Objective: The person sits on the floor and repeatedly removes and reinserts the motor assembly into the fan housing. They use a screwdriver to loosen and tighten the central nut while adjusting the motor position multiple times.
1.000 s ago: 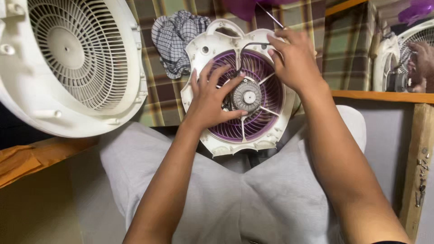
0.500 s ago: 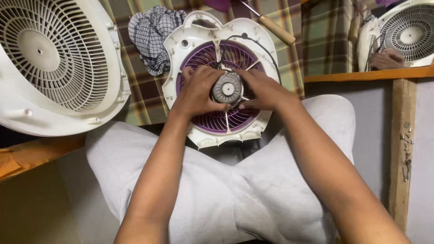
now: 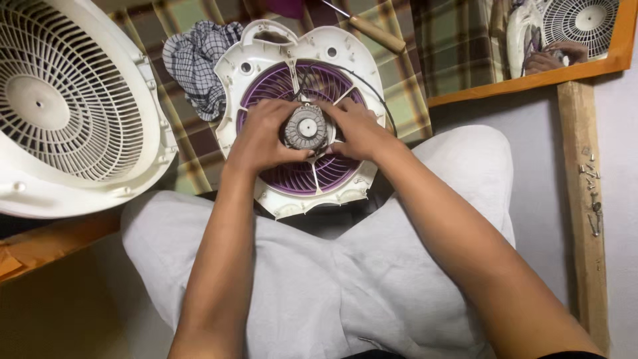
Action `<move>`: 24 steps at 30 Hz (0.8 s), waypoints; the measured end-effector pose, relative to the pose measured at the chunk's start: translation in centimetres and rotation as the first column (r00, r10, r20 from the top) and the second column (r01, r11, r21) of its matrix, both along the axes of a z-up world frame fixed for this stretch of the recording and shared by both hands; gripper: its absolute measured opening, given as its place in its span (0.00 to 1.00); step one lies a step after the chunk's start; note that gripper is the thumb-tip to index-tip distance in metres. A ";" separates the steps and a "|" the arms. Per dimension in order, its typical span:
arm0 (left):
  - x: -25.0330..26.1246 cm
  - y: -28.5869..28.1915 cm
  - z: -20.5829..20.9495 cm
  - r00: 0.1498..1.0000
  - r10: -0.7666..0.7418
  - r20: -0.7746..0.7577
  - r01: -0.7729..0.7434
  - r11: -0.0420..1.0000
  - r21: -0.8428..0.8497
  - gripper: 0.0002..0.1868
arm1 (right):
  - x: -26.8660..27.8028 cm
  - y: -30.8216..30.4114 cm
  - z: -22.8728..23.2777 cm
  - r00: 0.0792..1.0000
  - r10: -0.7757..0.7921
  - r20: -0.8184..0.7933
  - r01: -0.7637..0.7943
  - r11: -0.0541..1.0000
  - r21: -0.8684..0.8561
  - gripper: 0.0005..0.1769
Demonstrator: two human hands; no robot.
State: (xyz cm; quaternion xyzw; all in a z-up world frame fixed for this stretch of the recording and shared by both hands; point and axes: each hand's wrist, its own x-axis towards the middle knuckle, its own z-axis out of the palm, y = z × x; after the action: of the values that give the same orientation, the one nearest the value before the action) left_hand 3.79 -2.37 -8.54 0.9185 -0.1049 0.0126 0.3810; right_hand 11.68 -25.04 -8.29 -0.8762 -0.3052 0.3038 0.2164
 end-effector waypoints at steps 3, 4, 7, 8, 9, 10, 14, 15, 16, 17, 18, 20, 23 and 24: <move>-0.3 0.1 0.2 0.998 0.030 -0.049 -0.033 0.998 -0.062 0.45 | -0.1 0.0 0.0 1.000 0.014 -0.021 -0.015 0.999 -0.041 0.59; -0.3 0.1 0.2 0.999 0.034 -0.043 -0.036 0.998 -0.060 0.45 | 0.2 0.1 0.0 1.000 0.020 -0.020 -0.021 0.997 -0.068 0.59; -0.2 -0.2 0.1 0.999 0.037 -0.022 -0.038 0.997 -0.062 0.44 | 0.4 0.1 -0.1 1.000 0.022 0.004 -0.022 0.999 0.028 0.61; -0.1 -0.3 0.0 0.999 0.031 -0.011 -0.032 0.997 -0.068 0.44 | 0.6 0.1 -0.1 1.000 0.028 0.000 -0.028 0.998 0.054 0.61; 0.0 -0.3 -0.1 1.000 0.026 0.001 -0.026 0.997 -0.075 0.44 | 0.7 0.1 -0.2 0.999 0.034 -0.005 -0.033 0.996 0.080 0.61; -0.1 -0.4 -0.1 1.000 0.025 0.002 -0.024 0.996 -0.082 0.44 | 0.6 -0.1 -0.2 0.999 0.039 -0.013 -0.038 0.994 0.104 0.62; 0.1 -0.5 -0.1 1.000 0.010 0.002 -0.010 0.997 -0.077 0.45 | 0.7 0.2 -0.5 1.000 0.022 0.009 -0.023 0.988 0.150 0.61; 0.2 -0.6 -0.1 1.000 0.004 -0.002 -0.004 0.997 -0.071 0.45 | 0.8 0.3 -0.5 1.000 0.024 0.015 -0.026 0.989 0.142 0.61; 0.1 -0.7 -0.1 1.000 0.011 -0.010 -0.012 0.997 -0.082 0.44 | 0.7 0.2 -0.6 0.999 0.027 0.016 -0.029 0.991 0.134 0.62; 0.0 -0.8 -0.1 1.000 0.018 -0.018 -0.020 0.995 -0.093 0.44 | 0.6 0.1 -0.6 1.000 0.027 0.007 -0.028 0.988 0.155 0.62; 0.0 -0.7 -0.1 0.999 0.026 -0.022 -0.028 0.994 -0.102 0.43 | 0.6 0.2 -0.5 1.000 0.028 0.002 -0.028 0.984 0.177 0.62; 0.0 -0.6 0.1 0.997 0.047 -0.065 -0.055 0.991 -0.123 0.44 | 0.6 0.4 -0.3 0.999 0.022 -0.029 -0.016 0.983 0.184 0.61; 0.0 -0.3 0.3 0.998 0.034 -0.050 -0.041 0.990 -0.136 0.44 | 0.5 0.3 0.2 0.996 0.003 -0.093 0.011 0.988 0.154 0.61; 0.0 -0.2 0.3 0.999 0.024 -0.032 -0.029 0.990 -0.138 0.44 | 0.5 0.4 0.3 0.994 0.003 -0.107 0.014 0.988 0.156 0.61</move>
State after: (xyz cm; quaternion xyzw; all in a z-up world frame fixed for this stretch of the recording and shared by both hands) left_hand 3.79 -2.55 -8.27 0.8912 -0.0858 0.0109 0.4454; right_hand 12.20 -24.66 -7.98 -0.8398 -0.3138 0.3245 0.3015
